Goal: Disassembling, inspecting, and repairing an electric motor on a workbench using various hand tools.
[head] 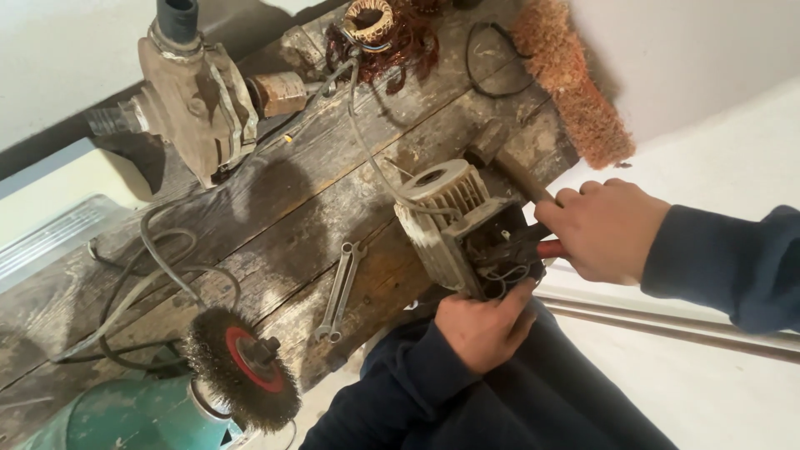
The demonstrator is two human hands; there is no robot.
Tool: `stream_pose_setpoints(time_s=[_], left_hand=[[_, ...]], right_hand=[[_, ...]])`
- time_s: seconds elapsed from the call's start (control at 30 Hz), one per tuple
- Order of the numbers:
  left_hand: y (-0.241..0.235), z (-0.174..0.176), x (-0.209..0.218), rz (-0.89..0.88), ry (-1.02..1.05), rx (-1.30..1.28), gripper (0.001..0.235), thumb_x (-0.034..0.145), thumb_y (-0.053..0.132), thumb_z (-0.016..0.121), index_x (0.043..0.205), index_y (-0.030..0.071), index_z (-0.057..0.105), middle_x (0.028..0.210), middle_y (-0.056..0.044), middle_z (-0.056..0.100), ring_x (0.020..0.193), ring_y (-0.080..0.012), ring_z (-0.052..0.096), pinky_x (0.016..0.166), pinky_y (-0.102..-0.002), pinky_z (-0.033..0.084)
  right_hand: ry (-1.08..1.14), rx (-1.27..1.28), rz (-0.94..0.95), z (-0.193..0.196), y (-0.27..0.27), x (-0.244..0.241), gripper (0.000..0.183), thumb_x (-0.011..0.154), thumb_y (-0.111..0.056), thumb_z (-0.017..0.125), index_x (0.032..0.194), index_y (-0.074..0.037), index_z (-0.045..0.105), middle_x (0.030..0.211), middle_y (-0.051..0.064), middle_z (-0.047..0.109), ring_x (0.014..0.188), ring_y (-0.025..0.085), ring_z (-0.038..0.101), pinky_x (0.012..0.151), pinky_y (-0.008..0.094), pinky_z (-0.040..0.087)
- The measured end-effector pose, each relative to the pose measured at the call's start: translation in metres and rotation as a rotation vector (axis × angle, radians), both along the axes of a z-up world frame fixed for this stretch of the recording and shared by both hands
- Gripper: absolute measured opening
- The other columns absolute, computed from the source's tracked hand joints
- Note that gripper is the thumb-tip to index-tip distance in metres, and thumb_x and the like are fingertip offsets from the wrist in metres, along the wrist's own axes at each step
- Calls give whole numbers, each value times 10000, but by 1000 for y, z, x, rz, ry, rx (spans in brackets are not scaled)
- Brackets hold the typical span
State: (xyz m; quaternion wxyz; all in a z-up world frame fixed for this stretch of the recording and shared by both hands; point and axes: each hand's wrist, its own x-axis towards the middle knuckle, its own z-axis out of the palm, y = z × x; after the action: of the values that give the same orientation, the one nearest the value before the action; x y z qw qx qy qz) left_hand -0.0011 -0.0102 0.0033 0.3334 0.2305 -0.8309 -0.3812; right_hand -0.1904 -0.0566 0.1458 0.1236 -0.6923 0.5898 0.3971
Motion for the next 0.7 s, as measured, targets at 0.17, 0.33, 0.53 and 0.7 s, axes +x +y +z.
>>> stream_pose_setpoints(time_s=[0.17, 0.33, 0.53, 0.7], left_hand=[[1, -1, 0, 18, 29, 13, 421, 936, 281, 705, 1329, 137, 659, 788, -40, 722, 672, -251, 702, 608, -363, 556], [0, -1, -2, 11, 3, 25, 381, 936, 290, 718, 1287, 146, 679, 771, -41, 721, 642, -257, 696, 566, -373, 544], [-2, 2, -2, 4, -27, 25, 386, 919, 291, 727, 1279, 158, 685, 723, -37, 697, 615, -262, 685, 551, -377, 539], [-1, 0, -2, 14, 5, 24, 370, 918, 288, 729, 1264, 168, 683, 735, -30, 692, 632, -262, 686, 570, -375, 542]], right_hand=[[-20, -27, 127, 1, -1, 0, 431, 880, -464, 607, 1166, -141, 611, 925, 81, 668, 796, 277, 695, 688, 419, 552], [-15, -10, 152, -3, -3, -4, 469, 887, -513, 583, 1176, -146, 614, 941, 95, 678, 789, 286, 709, 646, 421, 570], [6, 69, -30, 1, -5, 5, 431, 913, -516, 566, 1143, -156, 623, 974, 103, 704, 848, 309, 724, 682, 448, 582], [69, 254, -234, 7, -3, 10, 407, 943, -557, 554, 1064, -179, 643, 940, 77, 746, 890, 300, 735, 790, 446, 580]])
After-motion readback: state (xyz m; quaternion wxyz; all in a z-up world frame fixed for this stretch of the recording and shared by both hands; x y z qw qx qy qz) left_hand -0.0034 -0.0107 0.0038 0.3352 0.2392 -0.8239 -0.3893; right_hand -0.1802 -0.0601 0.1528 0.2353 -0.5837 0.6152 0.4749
